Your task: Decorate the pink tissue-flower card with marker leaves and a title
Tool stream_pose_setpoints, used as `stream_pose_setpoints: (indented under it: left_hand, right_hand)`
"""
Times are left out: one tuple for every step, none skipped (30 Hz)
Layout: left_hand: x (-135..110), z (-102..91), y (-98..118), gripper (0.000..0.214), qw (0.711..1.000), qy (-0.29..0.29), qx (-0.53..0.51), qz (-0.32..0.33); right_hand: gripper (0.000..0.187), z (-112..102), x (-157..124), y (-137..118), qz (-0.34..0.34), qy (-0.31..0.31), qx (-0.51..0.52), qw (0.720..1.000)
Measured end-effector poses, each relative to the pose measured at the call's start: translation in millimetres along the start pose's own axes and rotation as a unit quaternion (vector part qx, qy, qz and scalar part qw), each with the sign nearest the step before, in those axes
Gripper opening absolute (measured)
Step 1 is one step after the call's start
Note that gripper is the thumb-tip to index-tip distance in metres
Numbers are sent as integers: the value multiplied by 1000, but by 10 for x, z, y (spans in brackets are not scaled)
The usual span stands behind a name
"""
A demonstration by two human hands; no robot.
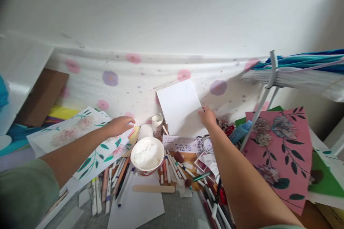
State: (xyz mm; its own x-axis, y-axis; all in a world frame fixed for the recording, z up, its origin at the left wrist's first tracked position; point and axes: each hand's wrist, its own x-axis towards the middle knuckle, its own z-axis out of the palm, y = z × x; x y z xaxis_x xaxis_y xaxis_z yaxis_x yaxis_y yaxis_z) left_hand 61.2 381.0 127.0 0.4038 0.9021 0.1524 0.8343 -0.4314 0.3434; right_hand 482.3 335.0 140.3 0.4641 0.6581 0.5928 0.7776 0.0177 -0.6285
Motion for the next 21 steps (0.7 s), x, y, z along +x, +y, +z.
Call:
stream_pose_setpoints:
  left_hand:
    - [-42,11,-47,32,999,-23,44,2]
    - [-82,24,-77,32,995,-47,82,7]
    - [-118,39,-92,33,991,-71,116,14]
    - [-148,55,-96,33,985,-94,145,24]
    - [-171,73,-91,34,978,-115,170,35]
    - [-186,90,-81,34,971,-131,193,47]
    - [-196,109,-69,35,965,-144,212,58]
    - [-202,128,-55,35,959,-153,230,69]
    - [-208,149,-43,34,953,-160,247,78]
    - [-218,173,-32,34,947,-165,262,87]
    - [-236,203,-22,34,942,-168,275,95]
    - [-264,238,-13,35,938,-166,286,103]
    - [-306,279,-5,38,935,-161,296,111]
    - [-362,326,4,43,933,-154,305,116]
    - [-433,376,12,49,931,-145,313,120]
    - [-514,429,21,56,930,-135,321,123]
    - [-602,479,29,61,928,-127,328,124]
    - [-692,525,33,63,926,-118,336,125]
    - [-779,564,34,63,924,-108,343,128]
    - [-856,591,29,60,923,-95,349,130]
    - [-920,605,18,58,922,-79,353,134]
  right_hand:
    - [32,52,-44,-22,-6,11,-9,1000]
    - [32,84,-83,-60,-12,27,-12,999]
    - [33,97,-120,-117,-20,48,-10,999]
    - [34,94,-161,-195,-34,69,-7,997]
    - [34,80,-218,-293,-54,88,2,995]
    - [34,60,-300,-410,-78,102,15,992]
    - [33,36,-418,-541,-110,106,32,988]
    - [30,14,-578,-679,-143,106,51,983]
    - [27,-6,-782,-817,-180,99,72,976]
    - [22,-19,-1024,-948,-218,85,92,968]
    - [18,-23,-1297,-1066,-254,69,110,958]
    - [17,-15,-1586,-1166,-304,43,137,942]
    - [23,9,-1875,-1249,-389,-7,200,899]
    - [30,49,-2148,-1315,-439,-64,242,863]
    - [34,107,-2391,-1366,-442,-132,258,849]
    - [32,181,-2594,-1407,-432,-210,262,837]
    - [30,267,-2750,-1441,-410,-304,246,824]
    - [29,359,-2859,-1472,-369,-403,215,810]
    - [25,452,-2925,-1500,-352,-431,206,805]
    - [23,543,-2957,-1528,-335,-454,201,801]
    - [22,629,-2965,-1556,-314,-467,202,802]
